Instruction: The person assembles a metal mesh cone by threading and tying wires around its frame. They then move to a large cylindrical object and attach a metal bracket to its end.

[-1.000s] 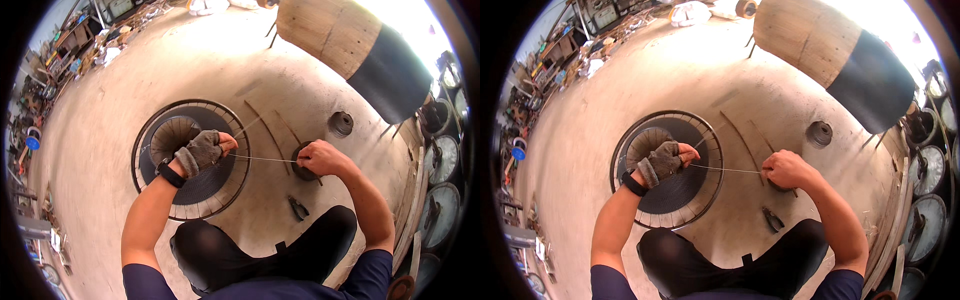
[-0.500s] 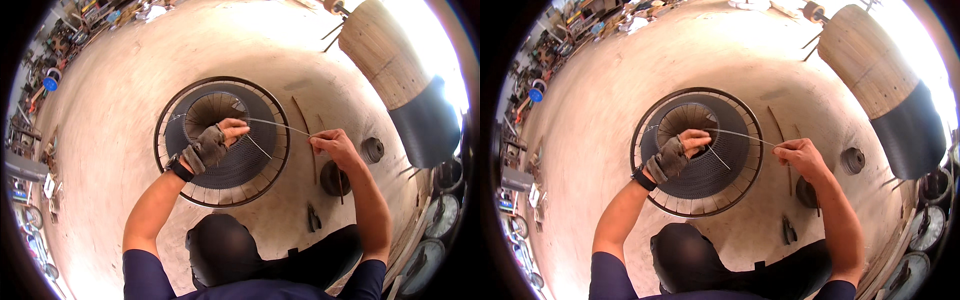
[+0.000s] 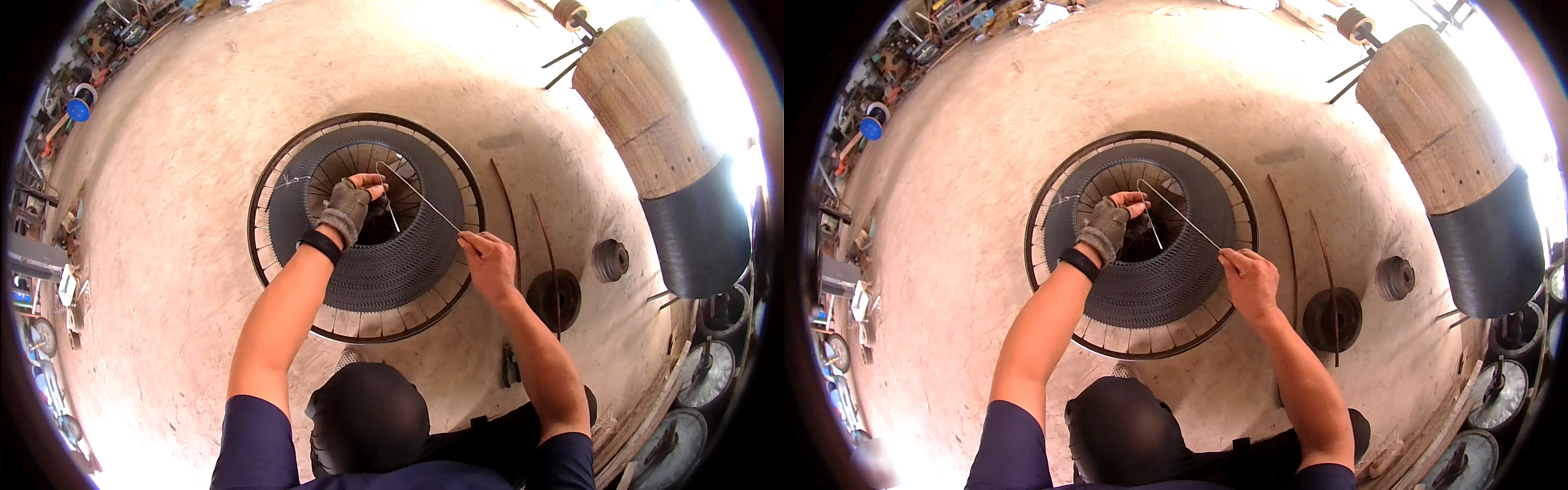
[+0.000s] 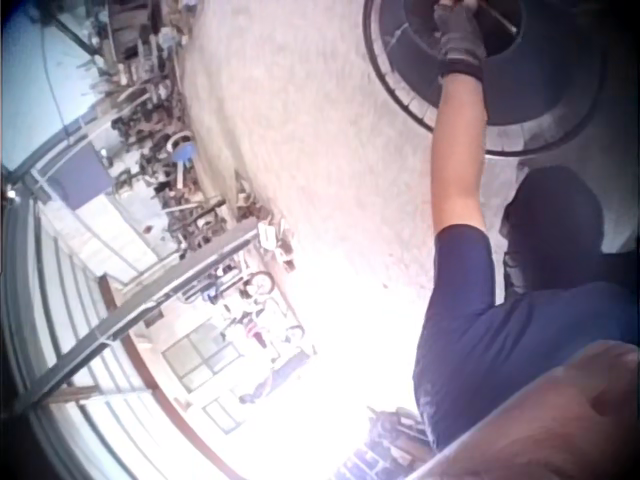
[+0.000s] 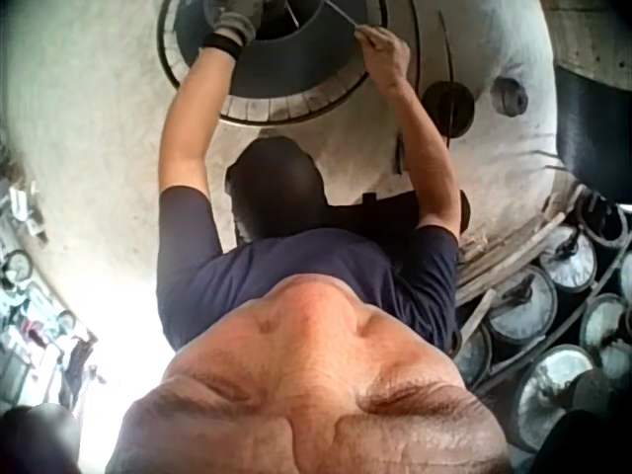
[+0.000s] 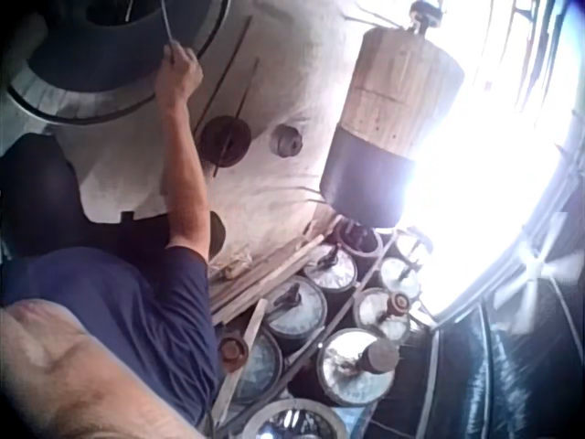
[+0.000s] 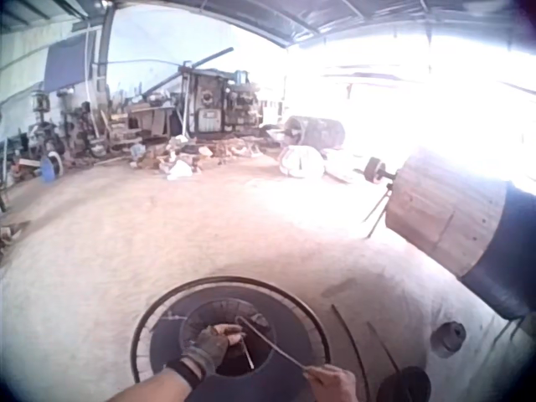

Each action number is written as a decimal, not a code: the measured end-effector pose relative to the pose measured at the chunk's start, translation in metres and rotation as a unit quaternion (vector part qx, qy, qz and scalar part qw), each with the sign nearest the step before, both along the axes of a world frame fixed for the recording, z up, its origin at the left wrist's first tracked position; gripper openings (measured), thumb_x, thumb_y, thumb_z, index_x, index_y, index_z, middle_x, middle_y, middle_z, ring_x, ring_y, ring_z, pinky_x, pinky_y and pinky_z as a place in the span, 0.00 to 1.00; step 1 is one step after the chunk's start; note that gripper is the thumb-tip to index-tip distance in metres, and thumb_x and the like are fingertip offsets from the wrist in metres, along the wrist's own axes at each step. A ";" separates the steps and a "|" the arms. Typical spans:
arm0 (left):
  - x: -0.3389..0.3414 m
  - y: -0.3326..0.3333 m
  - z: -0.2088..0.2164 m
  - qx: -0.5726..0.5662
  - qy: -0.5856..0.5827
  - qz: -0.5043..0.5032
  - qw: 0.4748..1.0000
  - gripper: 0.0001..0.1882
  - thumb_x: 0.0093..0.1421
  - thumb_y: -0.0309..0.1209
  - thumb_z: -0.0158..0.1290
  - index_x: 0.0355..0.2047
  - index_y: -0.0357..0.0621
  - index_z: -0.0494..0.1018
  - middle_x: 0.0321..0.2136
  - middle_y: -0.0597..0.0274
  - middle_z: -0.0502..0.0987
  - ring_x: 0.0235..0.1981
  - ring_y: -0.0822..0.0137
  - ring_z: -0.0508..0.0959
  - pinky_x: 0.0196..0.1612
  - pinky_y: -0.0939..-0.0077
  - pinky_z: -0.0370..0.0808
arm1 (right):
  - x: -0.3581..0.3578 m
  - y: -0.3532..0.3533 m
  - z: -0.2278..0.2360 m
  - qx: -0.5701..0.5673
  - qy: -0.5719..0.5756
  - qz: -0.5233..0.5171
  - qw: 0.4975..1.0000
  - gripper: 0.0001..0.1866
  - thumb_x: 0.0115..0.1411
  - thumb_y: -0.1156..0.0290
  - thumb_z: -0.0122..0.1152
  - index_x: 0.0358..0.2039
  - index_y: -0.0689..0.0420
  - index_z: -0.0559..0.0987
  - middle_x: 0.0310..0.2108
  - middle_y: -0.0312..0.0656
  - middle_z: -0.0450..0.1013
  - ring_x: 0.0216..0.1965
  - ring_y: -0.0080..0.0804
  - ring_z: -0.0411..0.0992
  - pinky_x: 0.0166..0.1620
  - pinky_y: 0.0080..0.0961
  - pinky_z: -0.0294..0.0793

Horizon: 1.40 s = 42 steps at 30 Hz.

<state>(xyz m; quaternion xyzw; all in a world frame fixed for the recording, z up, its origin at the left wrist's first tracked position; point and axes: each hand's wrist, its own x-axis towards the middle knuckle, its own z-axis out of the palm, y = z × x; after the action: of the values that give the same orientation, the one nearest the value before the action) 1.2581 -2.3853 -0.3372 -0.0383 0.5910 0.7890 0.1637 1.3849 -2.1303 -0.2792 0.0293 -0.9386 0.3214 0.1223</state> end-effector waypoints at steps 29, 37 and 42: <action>-0.001 0.039 -0.020 -0.423 0.102 -0.146 0.889 0.08 0.56 0.25 0.56 0.37 0.38 0.77 0.32 0.57 0.80 0.33 0.65 0.78 0.38 0.71 0.75 | 0.010 0.039 0.043 0.065 -0.143 0.143 0.977 0.07 0.54 0.72 0.59 0.31 0.59 0.81 0.31 0.47 0.76 0.34 0.47 0.74 0.38 0.37 0.74; -0.020 0.026 -0.001 -0.554 0.355 0.055 0.751 0.11 0.58 0.24 0.50 0.41 0.45 0.77 0.39 0.59 0.79 0.38 0.59 0.77 0.41 0.67 0.74 | -0.007 0.024 0.082 0.061 -0.049 0.137 0.987 0.05 0.53 0.75 0.58 0.30 0.60 0.80 0.27 0.48 0.74 0.31 0.48 0.73 0.35 0.37 0.72; -0.005 -0.009 0.044 -0.660 0.507 -0.038 0.554 0.17 0.60 0.25 0.46 0.48 0.53 0.74 0.45 0.58 0.76 0.44 0.53 0.75 0.46 0.63 0.74 | -0.022 0.028 0.135 0.055 -0.046 0.158 0.985 0.05 0.51 0.77 0.58 0.28 0.62 0.79 0.27 0.51 0.73 0.31 0.50 0.73 0.36 0.38 0.71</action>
<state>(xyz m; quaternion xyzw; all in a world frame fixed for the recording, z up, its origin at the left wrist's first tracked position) 1.2527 -2.3938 -0.2932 0.2927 0.9321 0.0603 -0.2044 1.3625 -2.1025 -0.1444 0.1694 -0.9430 0.2855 0.0243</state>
